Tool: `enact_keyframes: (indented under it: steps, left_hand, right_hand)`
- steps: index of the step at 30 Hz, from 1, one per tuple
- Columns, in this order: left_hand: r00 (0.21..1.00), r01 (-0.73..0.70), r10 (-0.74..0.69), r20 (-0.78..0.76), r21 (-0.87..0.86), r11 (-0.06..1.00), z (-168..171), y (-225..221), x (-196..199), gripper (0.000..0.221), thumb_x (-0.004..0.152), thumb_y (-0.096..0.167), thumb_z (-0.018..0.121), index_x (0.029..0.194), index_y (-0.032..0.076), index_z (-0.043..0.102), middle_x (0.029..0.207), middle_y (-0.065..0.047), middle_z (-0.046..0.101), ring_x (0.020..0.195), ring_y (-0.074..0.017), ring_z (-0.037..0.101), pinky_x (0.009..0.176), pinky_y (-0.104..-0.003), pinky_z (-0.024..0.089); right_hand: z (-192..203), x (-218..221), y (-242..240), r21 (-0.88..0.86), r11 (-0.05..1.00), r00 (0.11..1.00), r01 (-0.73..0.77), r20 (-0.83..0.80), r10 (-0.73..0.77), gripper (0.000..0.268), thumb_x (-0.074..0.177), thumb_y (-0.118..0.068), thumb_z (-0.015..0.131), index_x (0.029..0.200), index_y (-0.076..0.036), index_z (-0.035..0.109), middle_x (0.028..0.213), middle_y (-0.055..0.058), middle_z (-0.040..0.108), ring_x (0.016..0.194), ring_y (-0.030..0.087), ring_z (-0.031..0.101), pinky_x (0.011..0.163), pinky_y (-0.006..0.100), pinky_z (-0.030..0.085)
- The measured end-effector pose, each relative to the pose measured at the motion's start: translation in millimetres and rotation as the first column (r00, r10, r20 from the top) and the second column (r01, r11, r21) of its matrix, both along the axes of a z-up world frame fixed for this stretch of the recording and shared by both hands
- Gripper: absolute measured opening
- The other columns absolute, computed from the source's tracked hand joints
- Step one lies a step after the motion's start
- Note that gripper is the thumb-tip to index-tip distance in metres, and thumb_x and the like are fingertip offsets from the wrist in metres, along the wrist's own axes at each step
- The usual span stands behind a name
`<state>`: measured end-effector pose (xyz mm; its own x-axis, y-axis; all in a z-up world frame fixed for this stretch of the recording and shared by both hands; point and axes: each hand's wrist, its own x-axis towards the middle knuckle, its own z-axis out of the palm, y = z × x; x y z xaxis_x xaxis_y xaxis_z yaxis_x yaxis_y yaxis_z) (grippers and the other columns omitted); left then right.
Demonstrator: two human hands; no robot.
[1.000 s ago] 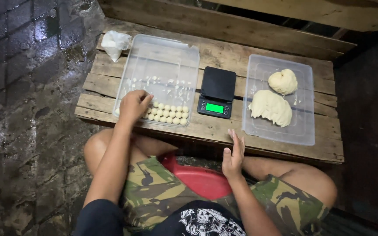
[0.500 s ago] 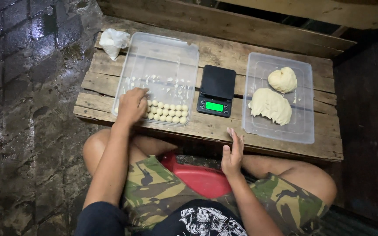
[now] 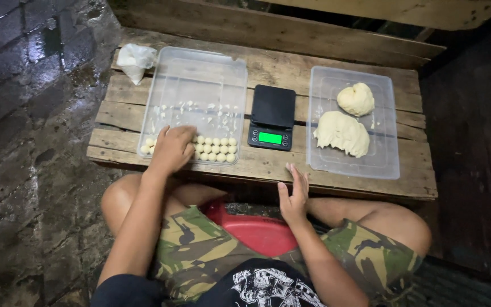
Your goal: The person is portioning dough by weighing small pieces on a digital scale and then rolling them into uniform balls.
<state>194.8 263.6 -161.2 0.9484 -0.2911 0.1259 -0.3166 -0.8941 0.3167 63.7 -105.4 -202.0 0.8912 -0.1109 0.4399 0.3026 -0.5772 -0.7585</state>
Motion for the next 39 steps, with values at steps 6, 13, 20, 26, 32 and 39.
enact_keyframes:
  steps: [6, 13, 20, 26, 32, 39]
  left_hand:
    - [0.997, 0.071, -0.071, -0.006, 0.144, 0.987, 1, -12, -14, 0.044, 0.091, 0.030, 0.049, 0.128, 0.023, 0.072, 0.132, -0.004, 0.071, 0.135, -0.0243, 0.059, 0.118, -0.058, 0.033]
    - [0.888, 0.253, -0.192, 0.418, -0.095, 0.963, -17, -64, -22, 0.013, 0.089, 0.020, 0.073, 0.081, 0.014, 0.065, 0.106, -0.005, 0.069, 0.103, -0.0281, 0.069, 0.084, -0.041, 0.054]
    - [0.875, 0.484, -0.479, 0.074, -0.199, 0.852, 8, -151, -72, 0.023, 0.089, 0.026, 0.072, 0.072, 0.014, 0.063, 0.069, -0.006, 0.065, 0.072, -0.0290, 0.069, 0.065, -0.041, 0.055]
    - [0.822, 0.567, -0.564, 0.081, -0.220, 0.794, -15, -207, -65, 0.023, 0.086, 0.029, 0.074, 0.076, 0.012, 0.063, 0.072, -0.008, 0.065, 0.076, -0.0309, 0.070, 0.065, -0.042, 0.054]
    - [0.872, 0.488, -0.479, 0.105, -0.282, 0.826, -28, -280, -51, 0.021, 0.091, 0.034, 0.070, 0.087, 0.014, 0.064, 0.076, -0.006, 0.065, 0.080, -0.0279, 0.070, 0.068, -0.040, 0.056]
    - [0.906, 0.421, -0.420, 0.056, -0.226, 0.878, -43, -334, -32, 0.017, 0.097, 0.040, 0.058, 0.095, 0.023, 0.061, 0.079, -0.001, 0.065, 0.081, -0.0253, 0.071, 0.068, -0.038, 0.057]
  right_hand:
    - [5, -1, -4, -0.019, 0.999, 0.997, 0.030, -0.067, -0.032, 0.054, 0.099, -0.020, 0.067, 0.147, -0.003, 0.051, 0.143, 0.013, 0.060, 0.135, 0.036, 0.053, 0.121, 0.059, 0.018]
    - [25, 18, -51, -0.195, 0.974, 0.993, 0.113, -0.006, -0.117, 0.047, 0.093, -0.016, 0.074, 0.137, -0.005, 0.061, 0.140, 0.013, 0.062, 0.132, 0.037, 0.055, 0.117, 0.060, 0.024]
    - [33, 33, -119, -0.441, 0.838, 0.933, 0.323, 0.000, -0.360, 0.046, 0.089, -0.015, 0.081, 0.131, -0.004, 0.068, 0.135, 0.012, 0.066, 0.125, 0.034, 0.060, 0.113, 0.059, 0.036]
    - [22, 86, -137, -0.691, 0.683, 0.971, 0.237, 0.193, -0.143, 0.028, 0.095, -0.010, 0.072, 0.123, -0.013, 0.073, 0.130, 0.011, 0.066, 0.123, 0.031, 0.061, 0.107, 0.051, 0.044]
    - [25, 126, -135, -0.823, 0.561, 0.970, 0.088, 0.200, 0.141, 0.024, 0.099, -0.018, 0.067, 0.122, -0.021, 0.071, 0.122, 0.011, 0.068, 0.117, 0.029, 0.065, 0.101, 0.050, 0.048]
    - [20, 137, -147, -0.819, 0.567, 0.952, 0.086, 0.236, 0.196, 0.012, 0.102, -0.018, 0.060, 0.106, -0.011, 0.069, 0.096, 0.004, 0.062, 0.082, 0.023, 0.061, 0.070, 0.037, 0.049]
